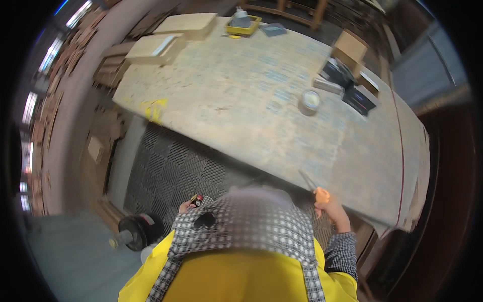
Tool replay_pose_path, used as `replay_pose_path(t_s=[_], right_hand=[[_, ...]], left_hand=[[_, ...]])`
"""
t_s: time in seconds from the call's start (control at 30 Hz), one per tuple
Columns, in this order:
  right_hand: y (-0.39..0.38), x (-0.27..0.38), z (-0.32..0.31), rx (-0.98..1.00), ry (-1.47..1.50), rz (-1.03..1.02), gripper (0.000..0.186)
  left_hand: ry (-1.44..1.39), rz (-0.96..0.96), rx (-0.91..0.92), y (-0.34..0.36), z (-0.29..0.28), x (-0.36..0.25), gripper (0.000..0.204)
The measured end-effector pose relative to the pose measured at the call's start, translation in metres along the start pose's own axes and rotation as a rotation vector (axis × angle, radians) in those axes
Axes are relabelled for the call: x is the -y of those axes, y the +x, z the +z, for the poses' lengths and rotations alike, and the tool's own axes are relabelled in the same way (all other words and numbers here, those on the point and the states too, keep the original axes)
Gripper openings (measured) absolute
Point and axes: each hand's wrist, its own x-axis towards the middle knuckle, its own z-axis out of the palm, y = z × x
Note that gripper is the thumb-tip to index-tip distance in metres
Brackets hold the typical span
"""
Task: The person sands multiple wooden pieces using a hand sander, moves them to a larger stack of wood, and then cleans the work surface using a compressed air tool.
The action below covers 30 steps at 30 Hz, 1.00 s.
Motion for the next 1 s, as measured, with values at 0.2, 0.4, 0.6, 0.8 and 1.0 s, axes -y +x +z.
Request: replay_pose_path(t_s=[0.2, 0.4, 0.6, 0.8, 1.0], right_hand=[[0.045, 0.066, 0.095, 0.155, -0.380, -0.063, 0.037], [0.081, 0.099, 0.155, 0.244, -0.659, -0.272, 0.040], [0.086, 0.118, 0.209, 0.282, -0.594, -0.269, 0.038], [0.083, 0.127, 0.256, 0.268, -0.789, -0.316, 0.037], [0.116, 0.123, 0.289, 0.265, -0.715, -0.445, 0.042]], left_hand=[[-0.309, 0.037, -0.127, -0.053, 0.008, -0.007, 0.010], [-0.470, -0.007, -0.329, -0.105, 0.016, -0.032, 0.021], [-0.763, 0.027, -0.281, -0.084, -0.038, 0.011, 0.026], [-0.662, 0.091, -0.206, -0.085, -0.070, 0.016, 0.024], [0.146, 0.441, -0.390, -0.079, -0.100, 0.022, 0.015]])
